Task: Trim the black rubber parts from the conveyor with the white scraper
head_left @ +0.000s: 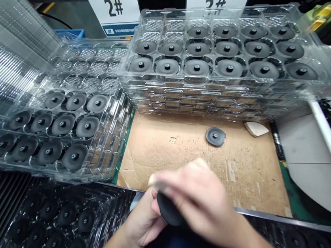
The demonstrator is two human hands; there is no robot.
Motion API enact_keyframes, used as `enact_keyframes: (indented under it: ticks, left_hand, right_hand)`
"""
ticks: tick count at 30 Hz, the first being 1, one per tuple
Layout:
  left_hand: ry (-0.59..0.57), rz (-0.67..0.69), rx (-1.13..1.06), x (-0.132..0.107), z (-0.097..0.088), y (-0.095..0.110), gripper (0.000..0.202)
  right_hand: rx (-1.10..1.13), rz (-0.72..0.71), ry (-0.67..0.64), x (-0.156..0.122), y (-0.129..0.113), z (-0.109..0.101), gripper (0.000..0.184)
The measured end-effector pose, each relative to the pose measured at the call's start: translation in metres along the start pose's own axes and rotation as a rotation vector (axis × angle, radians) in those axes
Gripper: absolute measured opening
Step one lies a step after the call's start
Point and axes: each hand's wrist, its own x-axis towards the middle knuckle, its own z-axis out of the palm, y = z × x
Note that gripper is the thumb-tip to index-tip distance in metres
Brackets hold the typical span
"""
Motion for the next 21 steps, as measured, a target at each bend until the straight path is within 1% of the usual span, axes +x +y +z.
enact_keyframes:
  ticks: [1, 2, 3, 5, 6, 8, 9, 10, 11, 12, 14, 15, 16, 17, 18, 19, 21]
  left_hand:
    - [-0.037, 0.002, -0.029, -0.001, -0.001, 0.0, 0.049]
    - [-0.08, 0.005, -0.065, -0.002, -0.001, 0.0, 0.051]
    - [-0.125, 0.006, -0.102, -0.003, -0.002, 0.0, 0.053]
    - [-0.196, -0.001, -0.164, -0.005, -0.003, 0.0, 0.053]
    - [-0.213, -0.008, -0.181, -0.006, -0.004, 0.0, 0.05]
    - [-0.223, -0.024, -0.187, -0.007, -0.005, -0.001, 0.046]
    - [-0.215, -0.016, -0.162, -0.008, -0.006, -0.002, 0.047]
    - [-0.196, 0.024, -0.099, -0.008, -0.007, -0.002, 0.051]
    - [-0.166, 0.109, 0.014, -0.007, -0.009, -0.003, 0.054]
    - [-0.134, 0.236, 0.181, -0.007, -0.01, -0.003, 0.059]
    - [-0.096, 0.559, 0.61, -0.004, -0.014, -0.002, 0.074]
    - [-0.1, 0.712, 0.825, -0.002, -0.015, -0.001, 0.085]
    - [-0.118, 0.832, 1.01, -0.001, -0.016, 0.0, 0.095]
    - [-0.147, 0.909, 1.152, 0.001, -0.017, 0.002, 0.103]
    - [-0.175, 0.954, 1.251, 0.002, -0.018, 0.003, 0.109]
    - [-0.191, 0.979, 1.312, 0.002, -0.018, 0.004, 0.113]
    - [-0.195, 0.993, 1.356, 0.002, -0.017, 0.006, 0.113]
  right_hand:
    - [0.005, 0.136, 0.075, -0.002, 0.015, 0.001, 0.025]
    - [-0.009, 0.319, 0.163, -0.005, 0.032, 0.002, 0.023]
    - [-0.028, 0.419, 0.198, -0.009, 0.051, 0.004, 0.025]
    - [-0.055, 0.487, 0.2, -0.021, 0.084, 0.011, 0.024]
    - [-0.071, 0.492, 0.206, -0.028, 0.095, 0.015, 0.024]
    - [-0.089, 0.497, 0.243, -0.043, 0.106, 0.023, 0.025]
    - [-0.09, 0.5, 0.27, -0.05, 0.105, 0.026, 0.027]
    - [-0.082, 0.505, 0.292, -0.056, 0.101, 0.029, 0.029]
    - [-0.068, 0.511, 0.309, -0.061, 0.094, 0.031, 0.029]
    - [-0.048, 0.518, 0.318, -0.066, 0.087, 0.031, 0.028]
    - [0.0, 0.532, 0.319, -0.072, 0.074, 0.031, 0.025]
    - [0.026, 0.539, 0.314, -0.074, 0.069, 0.031, 0.023]
    - [0.053, 0.546, 0.306, -0.076, 0.065, 0.03, 0.022]
    - [0.079, 0.553, 0.301, -0.078, 0.062, 0.03, 0.02]
    - [0.106, 0.562, 0.298, -0.08, 0.06, 0.029, 0.019]
    - [0.133, 0.57, 0.298, -0.081, 0.059, 0.028, 0.018]
    - [0.188, 0.581, 0.304, -0.083, 0.055, 0.024, 0.017]
